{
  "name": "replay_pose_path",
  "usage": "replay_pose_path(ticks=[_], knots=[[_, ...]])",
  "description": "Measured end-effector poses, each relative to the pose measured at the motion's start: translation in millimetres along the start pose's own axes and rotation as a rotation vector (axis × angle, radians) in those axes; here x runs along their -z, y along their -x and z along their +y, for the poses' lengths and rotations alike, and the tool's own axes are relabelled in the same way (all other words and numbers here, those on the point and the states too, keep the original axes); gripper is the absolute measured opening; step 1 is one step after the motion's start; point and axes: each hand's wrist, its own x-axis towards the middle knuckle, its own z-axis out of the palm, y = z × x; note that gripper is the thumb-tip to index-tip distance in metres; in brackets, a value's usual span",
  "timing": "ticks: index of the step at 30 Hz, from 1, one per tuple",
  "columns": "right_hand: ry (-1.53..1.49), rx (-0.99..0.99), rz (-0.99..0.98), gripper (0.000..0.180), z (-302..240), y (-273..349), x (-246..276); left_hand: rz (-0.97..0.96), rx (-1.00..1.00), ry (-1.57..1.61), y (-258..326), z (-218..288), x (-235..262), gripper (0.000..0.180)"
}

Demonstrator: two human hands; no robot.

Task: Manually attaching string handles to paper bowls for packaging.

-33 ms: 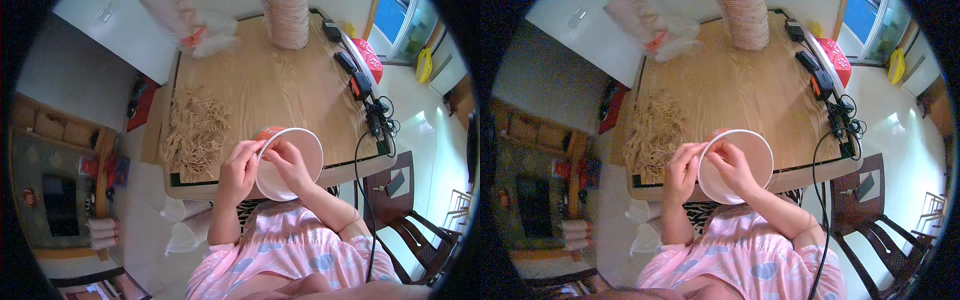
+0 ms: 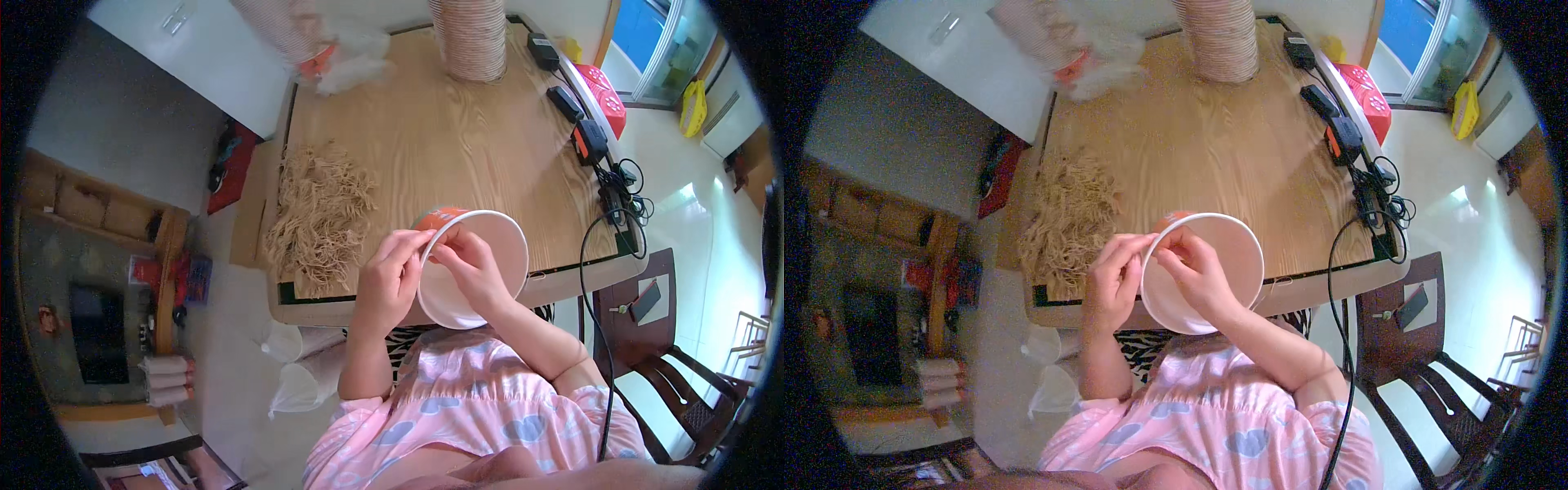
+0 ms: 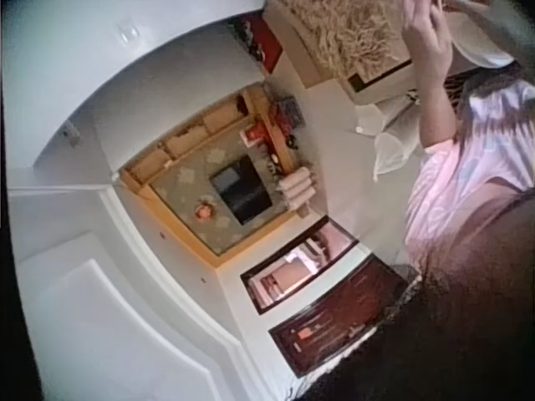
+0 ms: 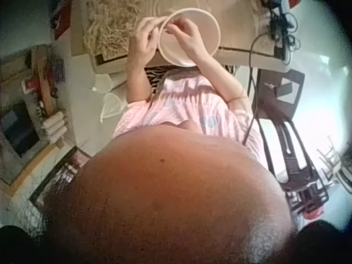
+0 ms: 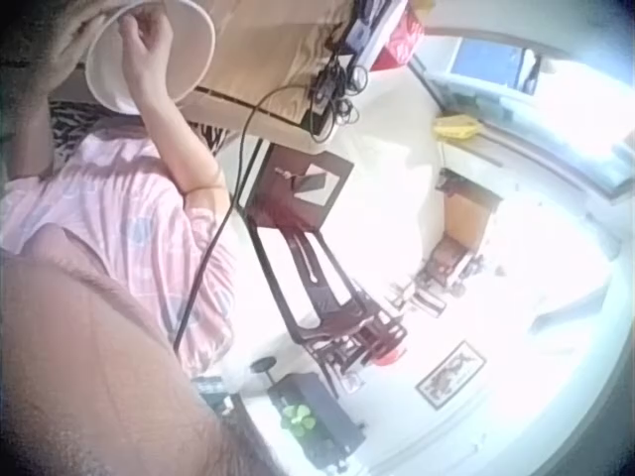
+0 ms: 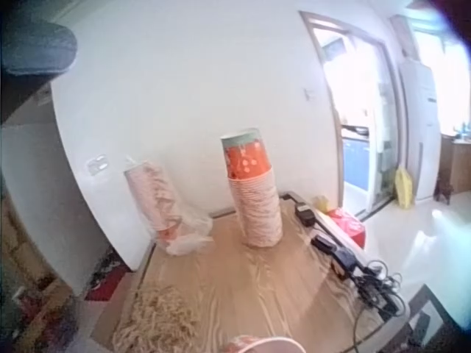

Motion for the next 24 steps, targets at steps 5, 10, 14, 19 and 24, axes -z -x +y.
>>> replay_pose_path(ticks=[5, 10, 14, 19, 24], knots=[[0.061, -0.01, 0.003, 0.015, -1.9, 1.8, -1.1, 0.001, -0.115, -0.1, -4.3, -5.3, 7.0, 0.023], [0.119, 0.051, -0.004, 0.016, 2.1, 0.2, 3.8, -0.001, -0.188, -0.182, -11.4, -2.3, 9.4, 0.016], [0.092, 0.062, 0.003, 0.015, -4.4, -0.6, 3.0, 0.014, -0.175, -0.223, -14.0, -2.6, 6.9, 0.008], [0.109, 0.063, 0.019, 0.008, -23.9, 5.2, 1.3, 0.082, 0.067, 0.218, -14.5, -26.4, 0.8, 0.008], [0.82, 0.48, -0.173, 0.01, -56.2, 22.9, -31.3, -0.231, 0.41, 0.62, -19.3, -40.9, 23.7, 0.013]])
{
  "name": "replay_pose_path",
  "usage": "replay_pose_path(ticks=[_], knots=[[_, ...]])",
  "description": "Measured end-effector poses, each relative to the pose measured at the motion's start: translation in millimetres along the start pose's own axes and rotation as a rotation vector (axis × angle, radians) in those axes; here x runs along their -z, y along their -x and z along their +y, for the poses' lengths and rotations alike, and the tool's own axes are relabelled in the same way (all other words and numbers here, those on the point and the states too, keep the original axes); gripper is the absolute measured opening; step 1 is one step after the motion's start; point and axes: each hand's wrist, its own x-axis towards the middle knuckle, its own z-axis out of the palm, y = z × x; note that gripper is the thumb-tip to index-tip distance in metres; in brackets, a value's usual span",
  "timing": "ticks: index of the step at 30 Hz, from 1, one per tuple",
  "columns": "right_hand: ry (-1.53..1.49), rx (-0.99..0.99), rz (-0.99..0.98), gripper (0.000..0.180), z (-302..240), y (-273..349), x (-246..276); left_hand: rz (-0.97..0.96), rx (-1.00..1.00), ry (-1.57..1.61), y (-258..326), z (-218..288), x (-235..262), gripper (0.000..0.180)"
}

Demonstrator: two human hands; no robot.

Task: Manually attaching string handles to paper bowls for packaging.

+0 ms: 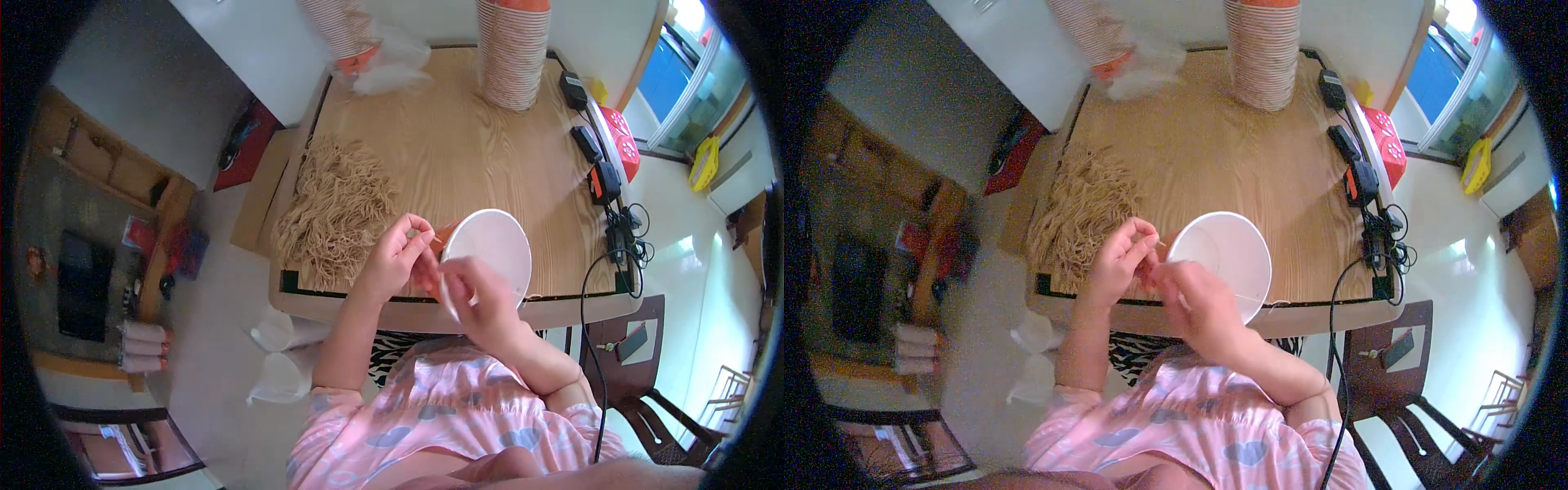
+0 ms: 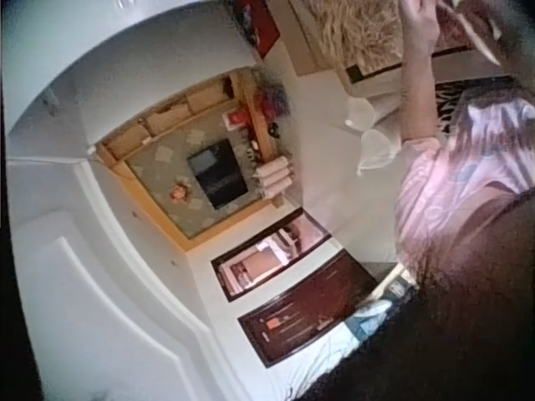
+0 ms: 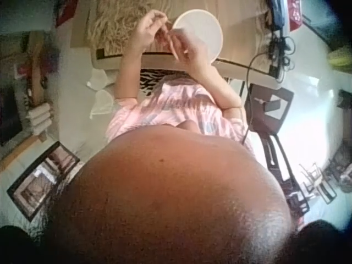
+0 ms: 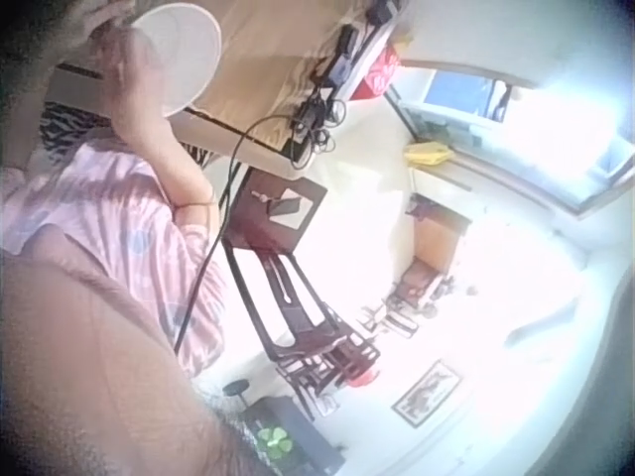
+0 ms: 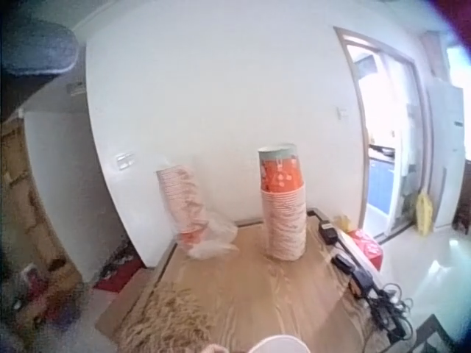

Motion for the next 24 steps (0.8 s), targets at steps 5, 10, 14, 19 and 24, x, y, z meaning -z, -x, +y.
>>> replay_pose_path(ticks=[5, 10, 14, 19, 24], knots=[[0.521, 0.313, -0.483, 0.036, -19.2, 6.8, -25.1, -0.148, 0.186, 0.48, -13.4, -3.6, 3.1, 0.018], [0.701, 0.406, -0.639, 0.039, -19.5, 14.4, -33.0, -0.223, 0.276, 0.617, -25.0, -17.8, 12.0, 0.018], [0.469, 0.267, -0.306, 0.028, -17.7, -25.6, 8.6, 0.112, 0.15, 0.304, -32.9, -34.9, 10.1, 0.016], [0.646, -0.013, -0.231, 0.036, 36.3, -72.9, 62.7, 0.117, 0.076, 0.147, -37.5, -36.5, -5.3, 0.015], [0.57, 0.033, -0.432, 0.034, 9.1, -23.4, 34.4, 0.234, -0.161, 0.221, -57.4, -79.3, 7.2, 0.014]])
